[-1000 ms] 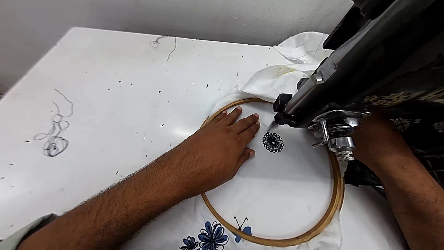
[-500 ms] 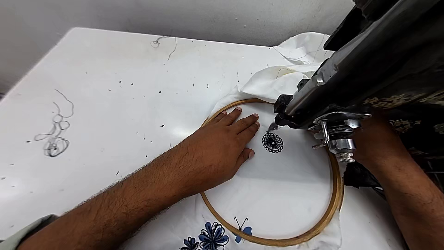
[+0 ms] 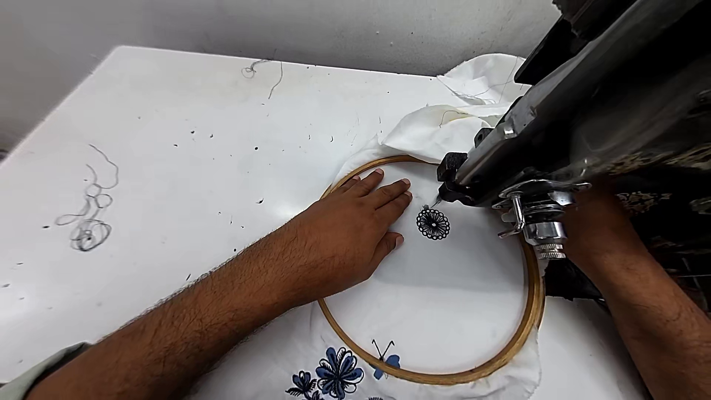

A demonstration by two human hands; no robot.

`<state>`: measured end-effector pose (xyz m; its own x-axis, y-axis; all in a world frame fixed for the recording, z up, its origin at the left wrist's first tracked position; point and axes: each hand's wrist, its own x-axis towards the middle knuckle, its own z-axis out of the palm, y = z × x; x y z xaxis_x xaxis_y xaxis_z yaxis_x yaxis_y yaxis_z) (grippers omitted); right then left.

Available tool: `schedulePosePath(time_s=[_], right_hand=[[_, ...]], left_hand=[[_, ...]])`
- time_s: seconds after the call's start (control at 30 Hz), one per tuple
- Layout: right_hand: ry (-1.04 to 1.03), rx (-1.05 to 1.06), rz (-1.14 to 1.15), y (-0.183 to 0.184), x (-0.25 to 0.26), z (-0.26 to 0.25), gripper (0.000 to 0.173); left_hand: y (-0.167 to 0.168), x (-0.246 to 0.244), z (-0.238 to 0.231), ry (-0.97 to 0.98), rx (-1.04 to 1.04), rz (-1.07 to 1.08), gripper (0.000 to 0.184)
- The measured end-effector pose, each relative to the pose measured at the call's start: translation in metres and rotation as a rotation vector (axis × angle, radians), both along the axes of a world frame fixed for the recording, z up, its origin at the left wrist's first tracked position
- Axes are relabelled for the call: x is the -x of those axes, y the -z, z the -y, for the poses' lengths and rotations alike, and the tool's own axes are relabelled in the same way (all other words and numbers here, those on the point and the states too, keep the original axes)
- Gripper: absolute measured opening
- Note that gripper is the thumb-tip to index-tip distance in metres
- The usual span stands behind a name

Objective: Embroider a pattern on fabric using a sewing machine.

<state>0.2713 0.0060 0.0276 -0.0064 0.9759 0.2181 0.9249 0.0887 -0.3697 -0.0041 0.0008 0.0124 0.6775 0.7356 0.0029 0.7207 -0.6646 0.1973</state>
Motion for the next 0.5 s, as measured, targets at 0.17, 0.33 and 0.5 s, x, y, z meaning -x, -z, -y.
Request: schedulePosePath(time_s=[0.17, 0.33, 0.5], right_hand=[[0.032, 0.077, 0.013, -0.008, 0.004, 0.003, 0.012], [0.013, 0.032, 0.027, -0.003, 0.000, 0.000, 0.016], [0.023, 0.031, -0.014, -0.001, 0.001, 0.001, 0.018]], left_hand=[[-0.001, -0.001, 0.004, 0.014, -0.009, -0.036, 0.058], [-0.003, -0.001, 0.003, 0.009, 0.009, -0.040, 0.057], [-0.003, 0.000, 0.002, -0.012, 0.015, -0.021, 0.056]])
